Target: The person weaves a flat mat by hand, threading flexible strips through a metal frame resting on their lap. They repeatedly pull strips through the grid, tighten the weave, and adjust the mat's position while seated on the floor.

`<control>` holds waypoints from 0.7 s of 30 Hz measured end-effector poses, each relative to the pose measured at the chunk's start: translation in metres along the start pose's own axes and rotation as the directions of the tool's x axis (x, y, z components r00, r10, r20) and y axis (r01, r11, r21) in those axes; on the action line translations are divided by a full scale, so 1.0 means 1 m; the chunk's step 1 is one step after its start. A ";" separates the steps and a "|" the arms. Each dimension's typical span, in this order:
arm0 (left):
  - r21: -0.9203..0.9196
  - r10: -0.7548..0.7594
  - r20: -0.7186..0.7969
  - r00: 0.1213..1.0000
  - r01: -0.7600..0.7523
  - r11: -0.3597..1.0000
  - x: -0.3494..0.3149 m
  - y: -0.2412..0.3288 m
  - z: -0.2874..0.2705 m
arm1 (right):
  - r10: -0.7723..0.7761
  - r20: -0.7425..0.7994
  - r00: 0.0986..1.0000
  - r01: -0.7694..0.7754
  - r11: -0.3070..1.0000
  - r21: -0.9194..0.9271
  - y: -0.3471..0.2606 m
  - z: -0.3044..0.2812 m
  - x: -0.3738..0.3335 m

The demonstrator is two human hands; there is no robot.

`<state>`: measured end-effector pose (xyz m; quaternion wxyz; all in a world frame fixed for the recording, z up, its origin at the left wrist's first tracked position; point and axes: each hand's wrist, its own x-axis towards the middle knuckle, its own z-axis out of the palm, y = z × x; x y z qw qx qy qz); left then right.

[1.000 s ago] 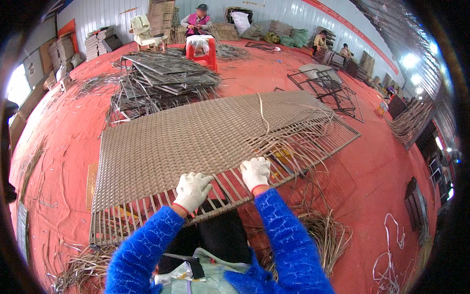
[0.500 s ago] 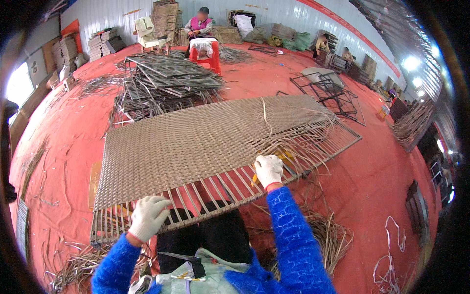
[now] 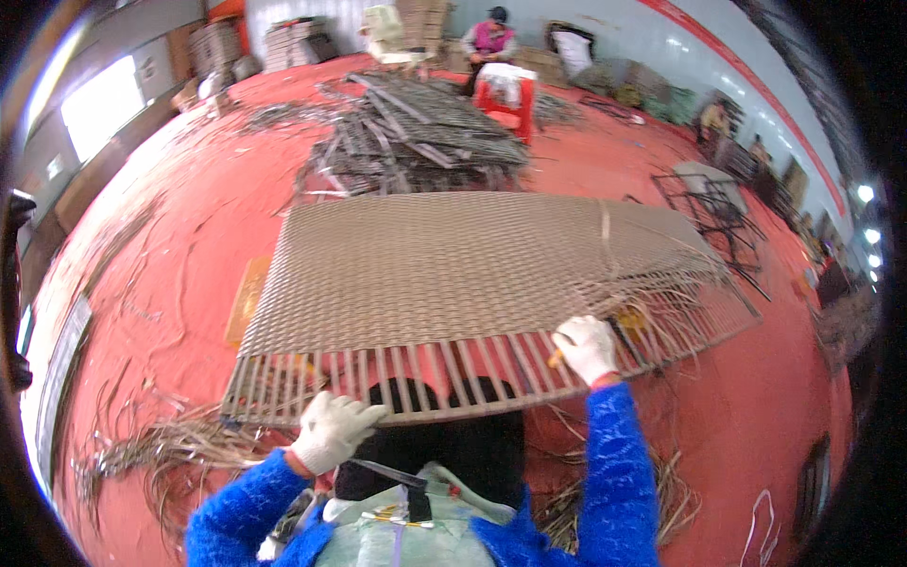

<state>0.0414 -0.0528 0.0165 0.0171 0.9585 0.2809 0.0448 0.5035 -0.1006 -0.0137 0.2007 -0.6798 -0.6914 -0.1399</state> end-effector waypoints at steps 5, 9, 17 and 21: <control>-0.042 0.022 0.096 0.995 -0.018 0.999 0.009 0.024 0.004 | 0.217 0.256 0.942 -0.099 0.909 -0.405 -0.001 -0.003 0.010; -0.094 -0.009 0.006 1.000 0.009 0.996 0.016 0.059 0.009 | 0.448 0.150 0.881 -0.182 0.615 -0.767 -0.053 -0.013 0.029; -0.088 0.040 -0.178 0.983 -0.057 0.994 0.007 0.061 0.007 | -0.237 0.202 0.950 0.258 0.962 -0.085 -0.187 0.020 0.064; -0.321 0.026 -0.365 0.930 -0.152 0.935 -0.022 0.021 -0.015 | -0.079 0.185 0.979 0.110 0.980 -0.164 -0.190 0.027 0.061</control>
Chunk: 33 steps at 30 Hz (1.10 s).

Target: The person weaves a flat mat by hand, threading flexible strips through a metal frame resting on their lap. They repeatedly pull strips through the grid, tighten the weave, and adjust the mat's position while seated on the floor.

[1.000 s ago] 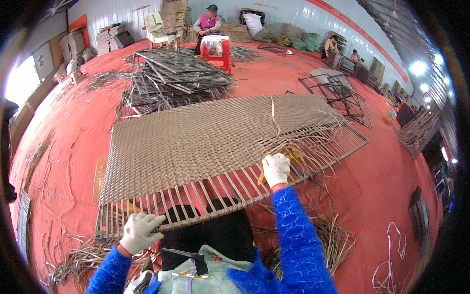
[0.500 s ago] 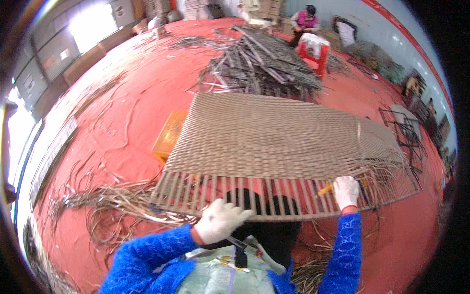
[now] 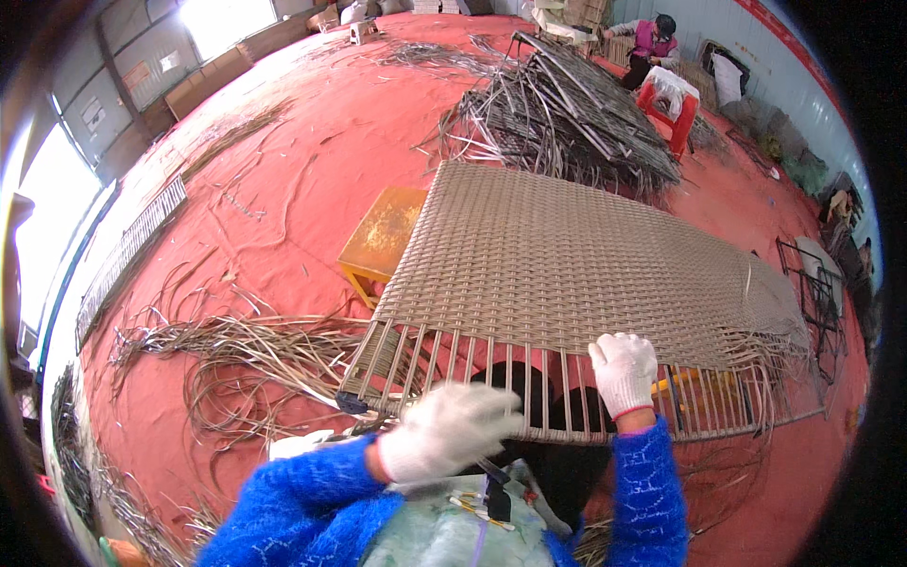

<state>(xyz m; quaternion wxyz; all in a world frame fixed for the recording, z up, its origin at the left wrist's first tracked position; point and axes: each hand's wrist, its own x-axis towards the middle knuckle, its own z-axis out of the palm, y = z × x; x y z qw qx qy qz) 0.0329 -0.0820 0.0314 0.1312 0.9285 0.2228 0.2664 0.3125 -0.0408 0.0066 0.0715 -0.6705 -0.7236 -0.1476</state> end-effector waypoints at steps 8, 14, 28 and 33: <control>-0.380 -0.797 -0.402 0.451 0.709 0.594 -0.117 -0.157 -0.040 | 0.060 -0.073 0.996 -0.063 0.997 -0.041 -0.004 0.008 -0.008; -0.916 -0.744 0.353 0.567 0.372 -0.151 -0.153 -0.209 0.046 | -0.037 -0.100 0.994 0.020 0.986 -0.164 -0.012 0.011 -0.013; -0.945 -0.576 0.304 0.759 0.164 -0.283 -0.149 -0.203 0.076 | 0.001 -0.126 0.992 -0.020 0.989 -0.146 -0.014 0.015 -0.016; -0.944 -0.614 0.306 0.728 0.145 -0.297 -0.146 -0.200 0.071 | -0.011 -0.115 0.993 -0.007 0.988 -0.152 -0.015 0.014 -0.015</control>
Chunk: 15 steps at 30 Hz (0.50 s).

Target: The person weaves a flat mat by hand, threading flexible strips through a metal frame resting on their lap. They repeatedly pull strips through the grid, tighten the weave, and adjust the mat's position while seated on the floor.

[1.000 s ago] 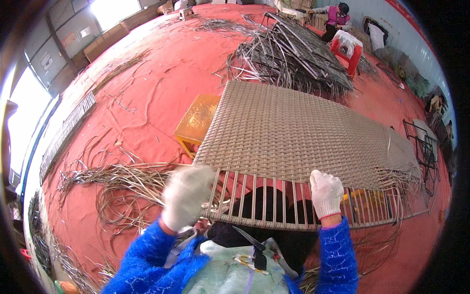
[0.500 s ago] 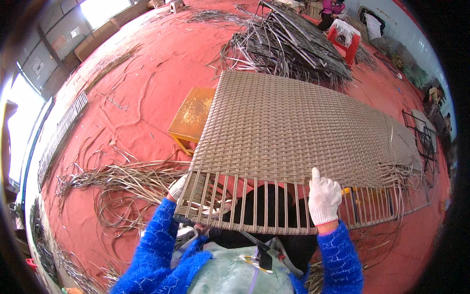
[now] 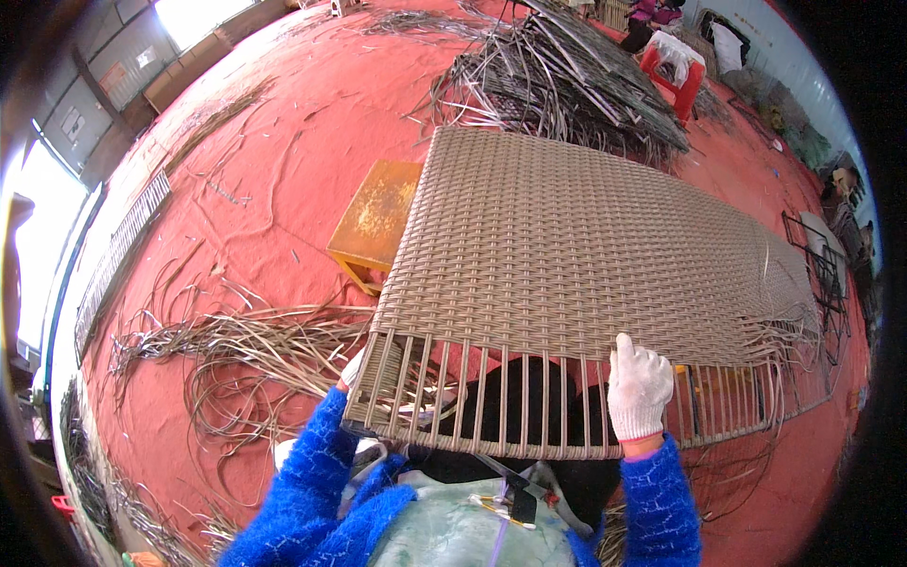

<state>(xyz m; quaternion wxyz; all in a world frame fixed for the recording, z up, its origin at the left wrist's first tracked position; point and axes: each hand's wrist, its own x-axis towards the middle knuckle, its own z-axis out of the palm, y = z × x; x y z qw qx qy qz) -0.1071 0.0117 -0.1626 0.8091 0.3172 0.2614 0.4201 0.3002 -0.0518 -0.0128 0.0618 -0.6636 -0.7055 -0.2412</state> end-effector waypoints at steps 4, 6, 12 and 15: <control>0.059 -0.034 -0.087 0.996 0.040 0.997 -0.004 0.009 -0.006 | 0.038 0.048 0.998 -0.038 0.999 -0.001 -0.001 0.000 0.001; 0.109 -0.072 -0.135 0.988 0.087 0.990 -0.007 0.009 -0.008 | 0.020 0.045 0.999 -0.020 1.000 0.003 -0.001 0.000 0.002; 0.014 -0.091 -0.031 0.995 0.091 0.996 -0.007 -0.003 -0.002 | 0.015 -0.041 0.999 -0.013 0.999 0.047 -0.001 0.000 0.001; 0.004 -0.093 -0.020 0.996 0.093 0.996 -0.006 -0.006 0.000 | 0.018 -0.043 0.999 -0.015 0.998 0.062 0.000 0.000 0.001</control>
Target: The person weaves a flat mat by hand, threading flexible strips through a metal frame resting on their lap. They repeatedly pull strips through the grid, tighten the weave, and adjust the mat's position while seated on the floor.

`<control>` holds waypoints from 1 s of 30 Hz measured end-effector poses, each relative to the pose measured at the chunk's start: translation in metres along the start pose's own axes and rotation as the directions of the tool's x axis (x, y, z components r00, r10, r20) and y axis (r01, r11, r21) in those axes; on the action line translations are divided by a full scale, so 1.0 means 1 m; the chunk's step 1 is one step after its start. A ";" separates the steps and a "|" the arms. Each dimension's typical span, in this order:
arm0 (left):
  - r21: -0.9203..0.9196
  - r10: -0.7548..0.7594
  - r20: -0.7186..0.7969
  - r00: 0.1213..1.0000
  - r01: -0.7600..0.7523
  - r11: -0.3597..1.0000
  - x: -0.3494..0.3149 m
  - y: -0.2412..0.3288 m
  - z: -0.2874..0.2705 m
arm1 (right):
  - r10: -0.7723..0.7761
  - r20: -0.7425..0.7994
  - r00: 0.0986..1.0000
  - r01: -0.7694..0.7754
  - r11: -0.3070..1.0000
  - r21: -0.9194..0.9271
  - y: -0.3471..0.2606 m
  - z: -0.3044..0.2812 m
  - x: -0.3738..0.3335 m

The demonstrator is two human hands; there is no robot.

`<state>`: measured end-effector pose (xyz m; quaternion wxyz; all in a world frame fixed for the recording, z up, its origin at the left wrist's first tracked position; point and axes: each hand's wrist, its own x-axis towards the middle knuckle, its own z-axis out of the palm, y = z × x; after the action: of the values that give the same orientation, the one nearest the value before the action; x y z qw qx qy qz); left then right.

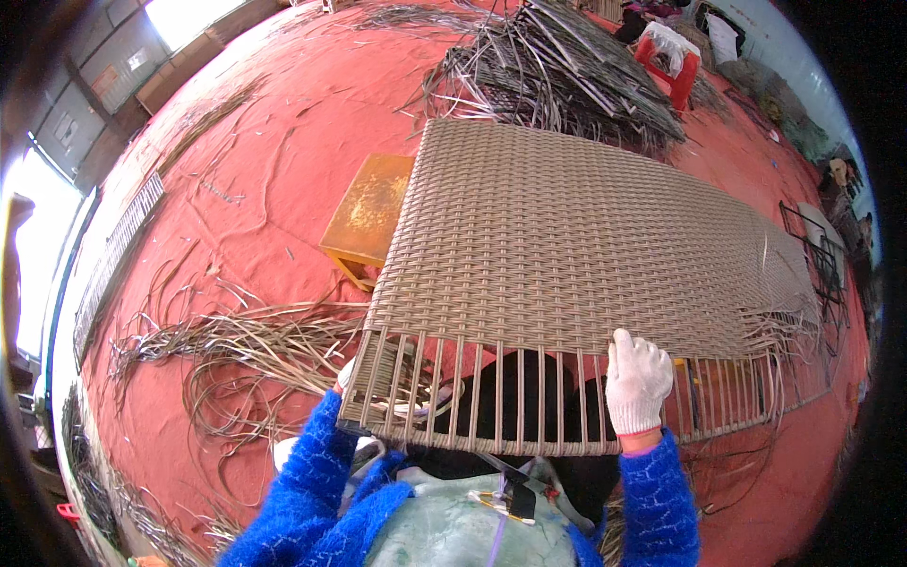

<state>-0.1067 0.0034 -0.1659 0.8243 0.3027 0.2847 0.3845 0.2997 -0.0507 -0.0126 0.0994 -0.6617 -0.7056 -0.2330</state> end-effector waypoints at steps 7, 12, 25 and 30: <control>0.037 -0.015 -0.018 1.000 0.016 0.999 0.001 0.006 0.002 | 0.055 0.061 0.997 -0.052 0.998 -0.046 -0.001 0.002 -0.001; 0.197 -0.065 -0.117 0.991 0.087 0.977 0.000 0.025 -0.005 | 0.031 0.023 0.999 -0.030 0.999 -0.031 -0.001 0.005 -0.002; 0.090 -0.035 0.168 0.985 0.020 0.996 0.013 0.007 -0.058 | 0.046 -0.045 0.998 -0.044 0.998 0.042 0.002 0.002 -0.005; 0.076 0.013 0.140 0.990 -0.024 0.997 0.016 0.002 -0.064 | 0.070 0.009 0.997 -0.070 0.997 0.032 0.002 0.004 -0.006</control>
<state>-0.1438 0.0349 -0.2104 0.8262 0.3632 0.2386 0.3587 0.3026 -0.0543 -0.0186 0.1153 -0.6854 -0.6860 -0.2152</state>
